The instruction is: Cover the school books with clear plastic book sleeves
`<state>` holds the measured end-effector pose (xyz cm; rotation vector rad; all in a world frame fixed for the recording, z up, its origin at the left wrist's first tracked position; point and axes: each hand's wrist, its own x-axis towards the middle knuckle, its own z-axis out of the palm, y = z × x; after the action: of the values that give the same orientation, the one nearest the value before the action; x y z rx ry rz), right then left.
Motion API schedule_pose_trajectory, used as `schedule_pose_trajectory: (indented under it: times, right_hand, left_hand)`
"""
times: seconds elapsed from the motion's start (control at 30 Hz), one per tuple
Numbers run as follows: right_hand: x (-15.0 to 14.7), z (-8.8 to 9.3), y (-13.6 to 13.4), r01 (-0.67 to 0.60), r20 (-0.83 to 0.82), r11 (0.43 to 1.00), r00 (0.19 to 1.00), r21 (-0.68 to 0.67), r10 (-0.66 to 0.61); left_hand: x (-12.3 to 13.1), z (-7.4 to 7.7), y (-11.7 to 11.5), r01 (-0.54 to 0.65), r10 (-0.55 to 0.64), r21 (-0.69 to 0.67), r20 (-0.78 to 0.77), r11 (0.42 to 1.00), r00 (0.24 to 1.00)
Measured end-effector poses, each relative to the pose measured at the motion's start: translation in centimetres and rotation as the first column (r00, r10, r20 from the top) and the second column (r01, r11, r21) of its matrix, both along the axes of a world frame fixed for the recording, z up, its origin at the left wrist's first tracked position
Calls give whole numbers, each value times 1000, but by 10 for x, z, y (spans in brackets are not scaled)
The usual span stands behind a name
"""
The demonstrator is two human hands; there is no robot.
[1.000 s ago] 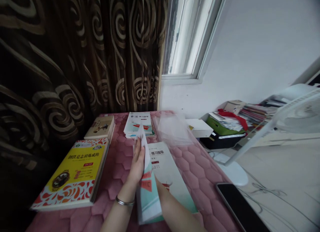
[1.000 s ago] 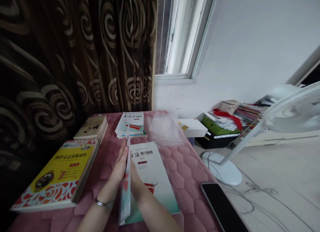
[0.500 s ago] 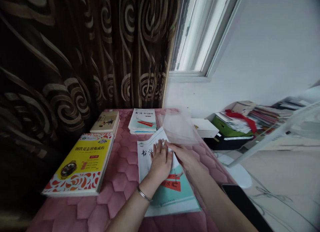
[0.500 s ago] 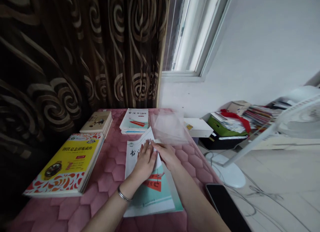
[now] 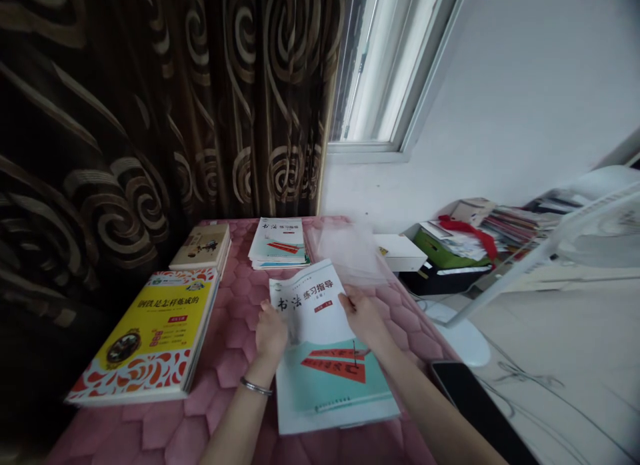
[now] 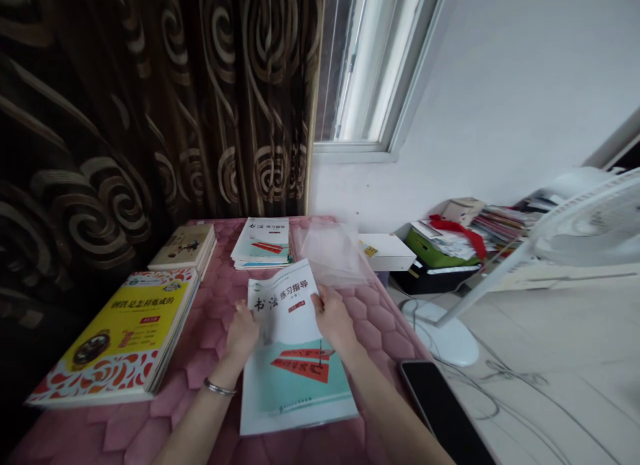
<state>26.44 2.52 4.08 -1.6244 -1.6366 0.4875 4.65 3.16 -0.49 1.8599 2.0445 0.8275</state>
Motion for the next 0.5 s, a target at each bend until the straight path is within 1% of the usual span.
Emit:
schedule_pose_trajectory:
  times: [0.07, 0.13, 0.2, 0.27, 0.33, 0.4, 0.47, 0.5]
  right_hand:
    - [2, -1, -4, 26, 20, 1000, 999, 17, -26]
    - [3, -5, -8, 39, 75, 999, 996, -2, -39]
    - [1, -12, -10, 41, 166, 998, 985, -44, -33]
    - [-3, -22, -11, 61, 274, 994, 961, -88, -35]
    - [-5, -34, -11, 96, 351, 990, 935, -102, -54]
    - [-4, -46, -11, 104, 365, 990, 929, -97, -62]
    - [0, -55, -11, 83, 339, 992, 940, -98, -45]
    - [3, -59, -11, 71, 322, 992, 946, -100, -36]
  left_hand:
    - [4, 6, 2, -20, 20, -27, -5, 999, 1000]
    - [2, 16, 3, -22, 21, -38, -39, 999, 999]
    - [-3, 25, 1, -30, 20, -71, -135, 997, 991]
    - [-8, 30, -3, -61, 30, -121, -240, 991, 970]
    - [-10, 30, -9, -84, 36, -146, -306, 986, 951]
    - [-6, 26, -15, -80, 25, -139, -361, 987, 932]
    - [1, 21, -21, -33, -21, -129, -400, 991, 916]
    - [6, 20, -25, 11, -61, -126, -403, 992, 913]
